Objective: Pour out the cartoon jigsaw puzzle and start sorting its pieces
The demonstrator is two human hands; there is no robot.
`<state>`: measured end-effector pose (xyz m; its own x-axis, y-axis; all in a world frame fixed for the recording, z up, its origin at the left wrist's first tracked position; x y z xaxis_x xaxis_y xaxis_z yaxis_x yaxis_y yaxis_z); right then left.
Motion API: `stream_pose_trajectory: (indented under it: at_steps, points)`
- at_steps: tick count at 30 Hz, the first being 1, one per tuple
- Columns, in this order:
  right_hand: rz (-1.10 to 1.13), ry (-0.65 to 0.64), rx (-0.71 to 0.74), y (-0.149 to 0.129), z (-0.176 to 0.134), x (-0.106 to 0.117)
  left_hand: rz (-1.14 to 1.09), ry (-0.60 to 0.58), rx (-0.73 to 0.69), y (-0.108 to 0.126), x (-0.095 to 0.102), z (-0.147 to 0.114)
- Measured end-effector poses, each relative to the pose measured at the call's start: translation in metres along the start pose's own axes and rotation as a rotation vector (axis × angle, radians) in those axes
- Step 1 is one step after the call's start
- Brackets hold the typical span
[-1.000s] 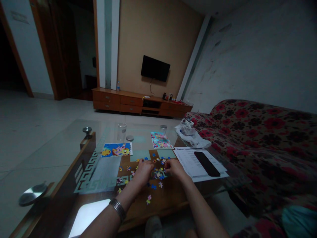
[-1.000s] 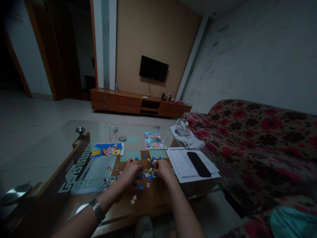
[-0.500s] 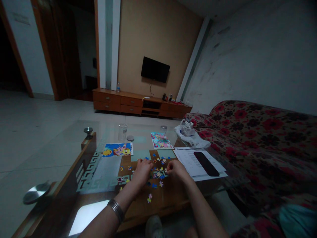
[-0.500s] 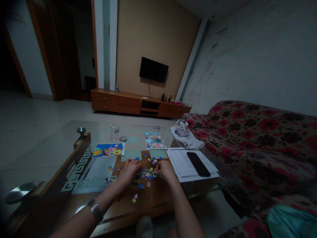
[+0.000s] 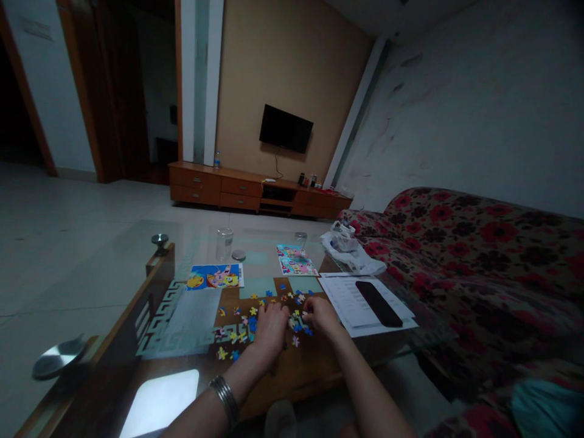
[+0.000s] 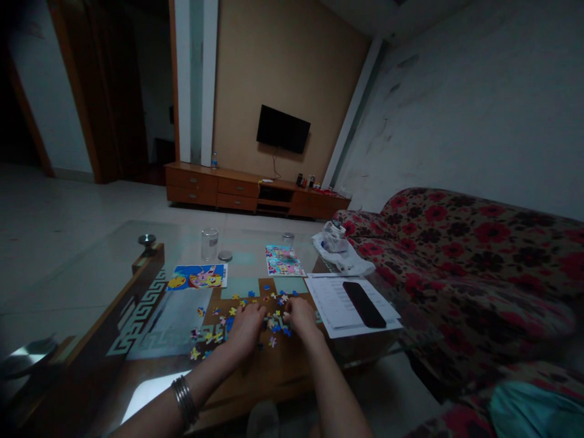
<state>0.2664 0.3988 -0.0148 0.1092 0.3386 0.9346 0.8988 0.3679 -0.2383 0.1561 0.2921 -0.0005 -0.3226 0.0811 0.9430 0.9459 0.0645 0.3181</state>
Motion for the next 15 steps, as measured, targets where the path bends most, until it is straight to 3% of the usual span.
stream_pose_trajectory:
  at_steps: [7, 15]
  points:
    - [0.039, -0.017, 0.016, 0.004, -0.001, 0.000, 0.007, -0.071, 0.027, -0.012, 0.006, 0.000]
    - [0.079, -0.023, 0.067, -0.001, -0.001, -0.003, -0.010, -0.011, -0.013, 0.001, 0.000, 0.008]
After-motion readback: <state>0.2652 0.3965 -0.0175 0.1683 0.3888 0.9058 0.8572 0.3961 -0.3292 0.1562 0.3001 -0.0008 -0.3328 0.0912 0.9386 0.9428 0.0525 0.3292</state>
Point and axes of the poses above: each hand's wrist, its own z-axis towards the middle knuckle, its own x-axis out of the back of the hand, y = z × x, the point moved 9 cm from there along z, towards the middle knuckle, and after that the axes turned 11 degrees about -y, right-handed, at the moved point
